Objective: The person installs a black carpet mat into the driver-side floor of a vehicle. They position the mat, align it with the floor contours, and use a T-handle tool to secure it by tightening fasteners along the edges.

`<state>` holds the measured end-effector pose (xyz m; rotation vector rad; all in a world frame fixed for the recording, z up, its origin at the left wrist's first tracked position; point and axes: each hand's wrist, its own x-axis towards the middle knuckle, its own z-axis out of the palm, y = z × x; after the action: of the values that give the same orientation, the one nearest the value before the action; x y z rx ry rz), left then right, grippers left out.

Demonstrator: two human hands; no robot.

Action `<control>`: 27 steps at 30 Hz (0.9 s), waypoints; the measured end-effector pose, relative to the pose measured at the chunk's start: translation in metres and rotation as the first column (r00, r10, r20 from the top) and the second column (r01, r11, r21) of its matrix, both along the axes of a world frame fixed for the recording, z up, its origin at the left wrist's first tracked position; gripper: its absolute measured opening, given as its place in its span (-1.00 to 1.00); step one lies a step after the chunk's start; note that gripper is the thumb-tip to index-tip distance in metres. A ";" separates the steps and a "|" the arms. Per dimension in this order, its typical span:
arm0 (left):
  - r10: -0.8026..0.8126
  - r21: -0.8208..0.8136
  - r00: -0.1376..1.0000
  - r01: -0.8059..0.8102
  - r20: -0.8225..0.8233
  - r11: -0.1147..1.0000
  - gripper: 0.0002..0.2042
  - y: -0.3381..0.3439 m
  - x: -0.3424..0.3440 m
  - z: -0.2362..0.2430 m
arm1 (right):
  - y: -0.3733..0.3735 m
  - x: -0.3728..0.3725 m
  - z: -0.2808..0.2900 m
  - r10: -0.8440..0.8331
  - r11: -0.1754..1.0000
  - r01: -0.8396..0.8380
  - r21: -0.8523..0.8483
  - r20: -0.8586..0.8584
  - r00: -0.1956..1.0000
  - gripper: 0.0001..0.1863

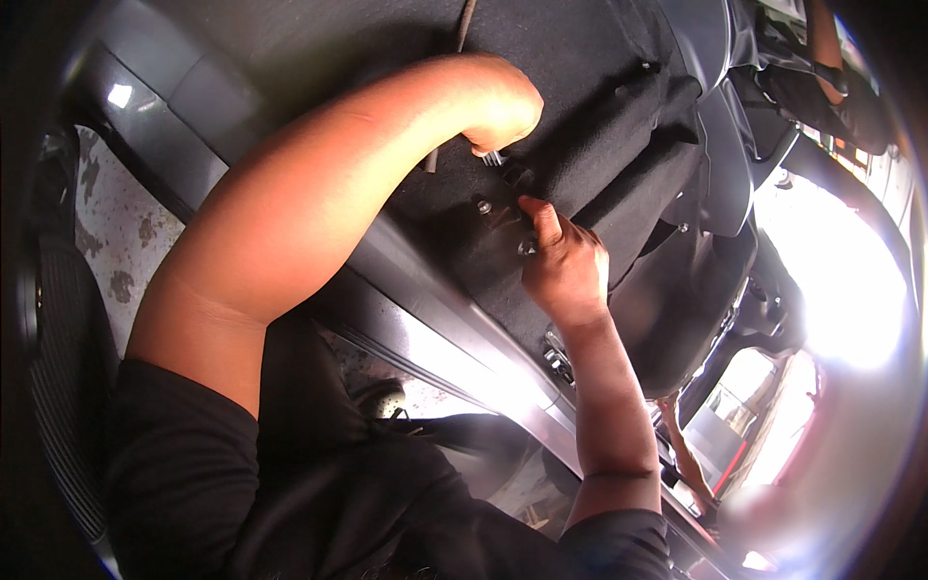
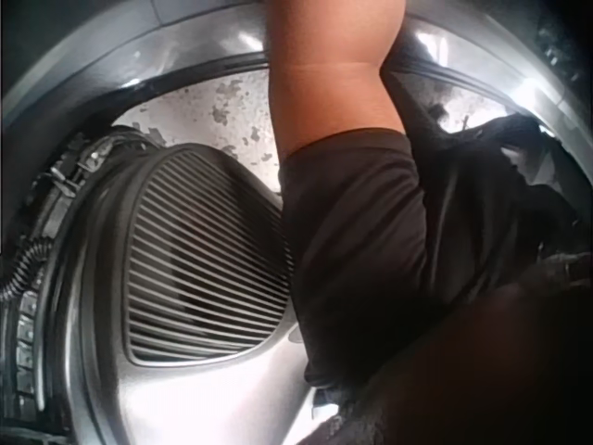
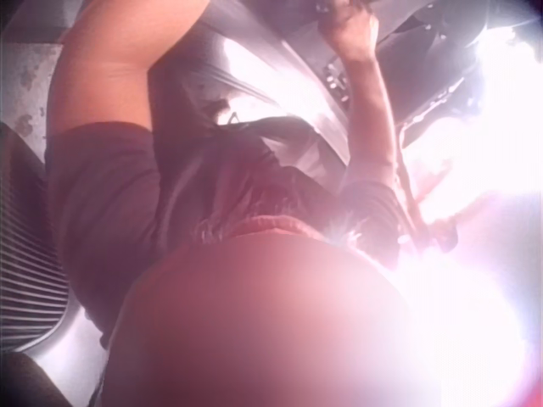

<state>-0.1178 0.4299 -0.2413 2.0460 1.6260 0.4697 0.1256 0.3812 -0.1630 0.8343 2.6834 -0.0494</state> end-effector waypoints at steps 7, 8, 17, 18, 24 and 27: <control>-0.236 -0.044 0.971 0.237 0.025 0.971 -0.79 -0.027 0.005 0.014 | 0.000 0.008 -0.008 -0.066 0.998 0.065 -0.020 -0.044 0.997 -0.36; -0.250 -0.052 0.968 0.250 0.012 0.967 -0.79 -0.029 0.005 0.014 | 0.000 0.009 -0.009 -0.071 0.997 0.070 -0.025 -0.055 0.996 -0.35; -0.359 -0.154 0.932 0.348 -0.049 0.925 -0.82 -0.021 0.015 0.012 | 0.003 0.015 -0.010 0.005 0.999 -0.009 -0.034 -0.125 0.992 -0.28; -0.341 -0.166 0.938 0.327 -0.063 0.930 -0.83 -0.023 0.016 0.012 | 0.004 0.013 -0.008 0.015 0.999 -0.020 -0.040 -0.124 0.992 -0.27; -0.320 -0.202 0.944 0.299 -0.076 0.932 -0.87 -0.027 0.022 0.007 | 0.001 0.011 0.004 -0.032 0.994 0.017 -0.105 -0.140 0.990 -0.23; -0.306 -0.157 0.949 0.314 0.075 0.936 -0.86 -0.026 0.017 -0.001 | -0.010 0.039 0.003 -0.283 0.956 0.246 -0.159 -0.289 0.914 -0.32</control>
<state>-0.1010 0.4043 -0.2419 2.0935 1.2361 0.2588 0.1650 0.3714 -0.1604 1.2365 2.7916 -0.4362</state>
